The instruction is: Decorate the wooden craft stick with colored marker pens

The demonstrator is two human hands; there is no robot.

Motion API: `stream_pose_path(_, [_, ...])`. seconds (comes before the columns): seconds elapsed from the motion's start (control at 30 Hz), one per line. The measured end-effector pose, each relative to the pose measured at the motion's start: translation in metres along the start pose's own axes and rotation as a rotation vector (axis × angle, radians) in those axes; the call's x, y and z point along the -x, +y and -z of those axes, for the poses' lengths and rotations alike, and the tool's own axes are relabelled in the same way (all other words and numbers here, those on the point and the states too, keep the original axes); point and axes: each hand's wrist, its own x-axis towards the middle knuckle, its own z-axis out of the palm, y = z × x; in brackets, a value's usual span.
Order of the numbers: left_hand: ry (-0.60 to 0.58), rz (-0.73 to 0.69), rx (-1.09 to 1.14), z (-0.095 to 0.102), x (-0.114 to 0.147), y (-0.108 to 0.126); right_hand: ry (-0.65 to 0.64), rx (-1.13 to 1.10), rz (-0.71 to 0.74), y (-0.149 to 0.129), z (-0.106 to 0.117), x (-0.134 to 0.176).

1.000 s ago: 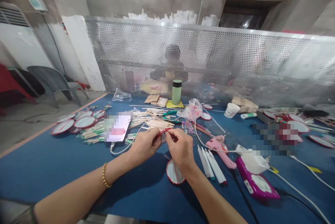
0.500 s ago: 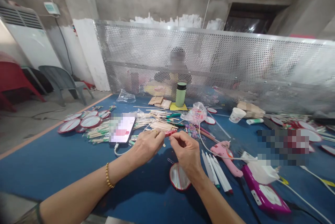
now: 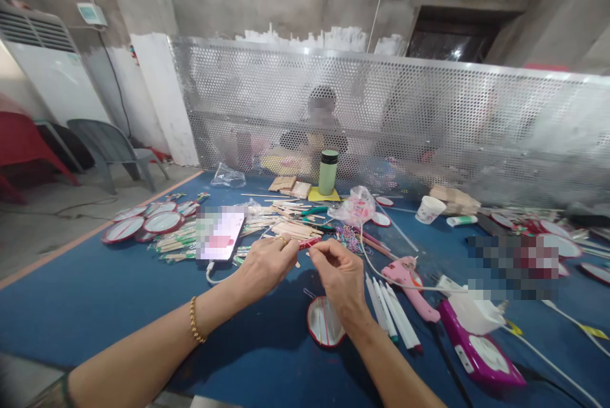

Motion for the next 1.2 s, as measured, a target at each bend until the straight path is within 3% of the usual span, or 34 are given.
stream_pose_path(0.67, [0.090,-0.083,-0.007,0.0024,-0.0012,-0.0019,0.091,-0.394,-0.237,-0.0027,-0.0034,-0.0022])
stream_pose_path(0.93, [0.022,0.041,0.121,0.0022,-0.0013,-0.0018,0.069,-0.300,-0.190,0.0020,-0.0045,0.0003])
stream_pose_path(1.07, [0.042,0.107,0.296,-0.0001,-0.0029,-0.0020,0.078,-0.282,-0.196,0.0030,-0.0056,0.0009])
stream_pose_path(1.2, [0.058,0.144,0.332,-0.0015,-0.0045,-0.0017,0.025,-0.200,-0.170,0.0012,-0.0079,0.0032])
